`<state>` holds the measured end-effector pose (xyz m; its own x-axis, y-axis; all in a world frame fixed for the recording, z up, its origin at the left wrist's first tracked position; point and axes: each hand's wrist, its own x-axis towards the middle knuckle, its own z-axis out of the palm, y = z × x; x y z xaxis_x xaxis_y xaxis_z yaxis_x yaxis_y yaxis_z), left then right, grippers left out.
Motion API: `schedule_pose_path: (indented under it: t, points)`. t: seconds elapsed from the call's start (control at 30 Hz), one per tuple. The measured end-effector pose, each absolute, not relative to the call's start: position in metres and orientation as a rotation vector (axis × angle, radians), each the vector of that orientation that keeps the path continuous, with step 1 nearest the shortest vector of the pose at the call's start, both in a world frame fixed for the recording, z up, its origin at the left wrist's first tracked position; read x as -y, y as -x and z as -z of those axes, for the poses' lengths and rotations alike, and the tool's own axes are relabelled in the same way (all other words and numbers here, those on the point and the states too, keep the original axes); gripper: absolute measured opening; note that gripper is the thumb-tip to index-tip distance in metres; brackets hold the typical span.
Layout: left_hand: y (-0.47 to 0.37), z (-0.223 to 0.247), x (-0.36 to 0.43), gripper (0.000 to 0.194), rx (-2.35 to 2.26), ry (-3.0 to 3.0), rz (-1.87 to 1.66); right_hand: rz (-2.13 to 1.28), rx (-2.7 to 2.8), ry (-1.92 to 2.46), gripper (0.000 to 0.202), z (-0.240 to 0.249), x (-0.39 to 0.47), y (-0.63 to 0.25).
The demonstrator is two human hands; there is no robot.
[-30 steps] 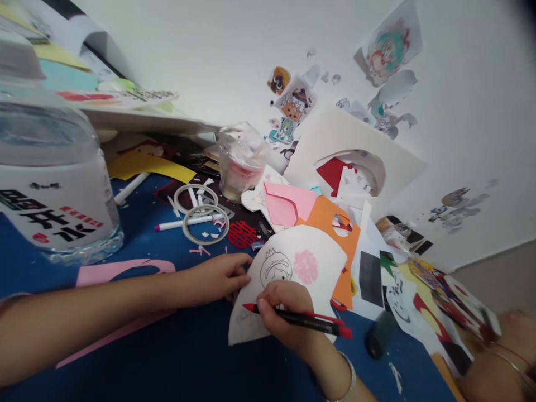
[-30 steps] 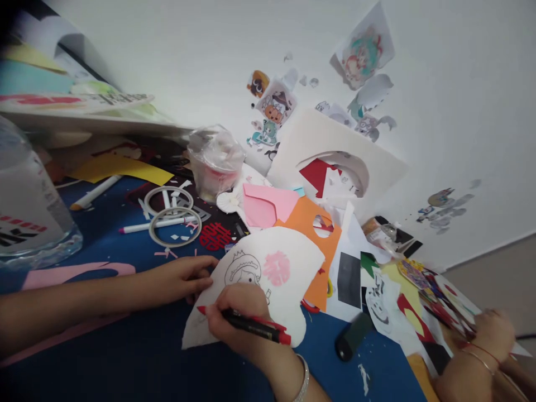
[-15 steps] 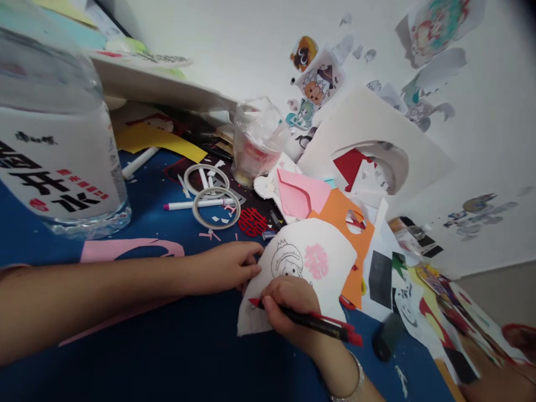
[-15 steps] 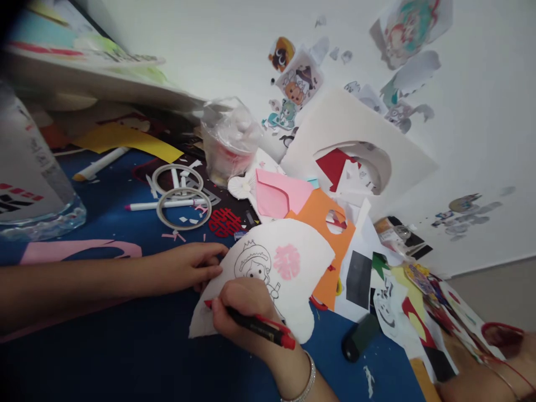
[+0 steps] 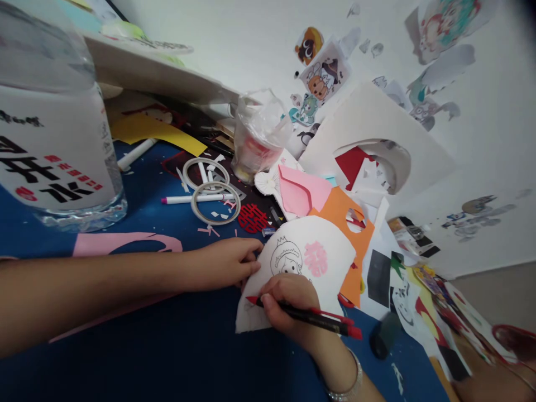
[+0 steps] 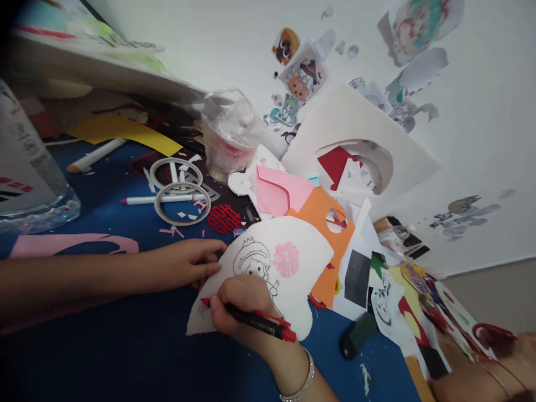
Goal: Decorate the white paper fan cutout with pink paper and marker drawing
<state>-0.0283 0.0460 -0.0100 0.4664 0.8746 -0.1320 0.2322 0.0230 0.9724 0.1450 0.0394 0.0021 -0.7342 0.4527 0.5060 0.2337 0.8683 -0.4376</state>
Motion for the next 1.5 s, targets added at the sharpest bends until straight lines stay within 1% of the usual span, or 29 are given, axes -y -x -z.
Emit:
schedule_pose_path:
  t: [0.13,0.3,0.5,1.0,1.5]
  points:
    - [0.0275,0.0075,-0.0459,0.02,-1.047,-1.499,-0.651,-0.465,2.411,0.494,0.026,-0.0022,-0.0394,-0.1457]
    - [0.0272,0.0057,-0.0449,0.017,-1.044,-1.483,-0.65,-0.427,2.426,0.513,0.025,-0.0028,-0.0385,-0.1459]
    - [0.0276,0.0048,-0.0446,0.015,-1.044,-1.499,-0.639,-0.466,2.401,0.527,0.027,-0.0034,-0.0383,-0.1461]
    - [0.0282,0.0077,-0.0459,0.014,-1.056,-1.554,-0.628,-0.436,2.42,0.522,0.024,-0.002,-0.0388,-0.146]
    - [0.0277,0.0097,-0.0472,0.011,-1.061,-1.576,-0.618,-0.428,2.421,0.571,0.027,-0.0006,-0.039,-0.1448]
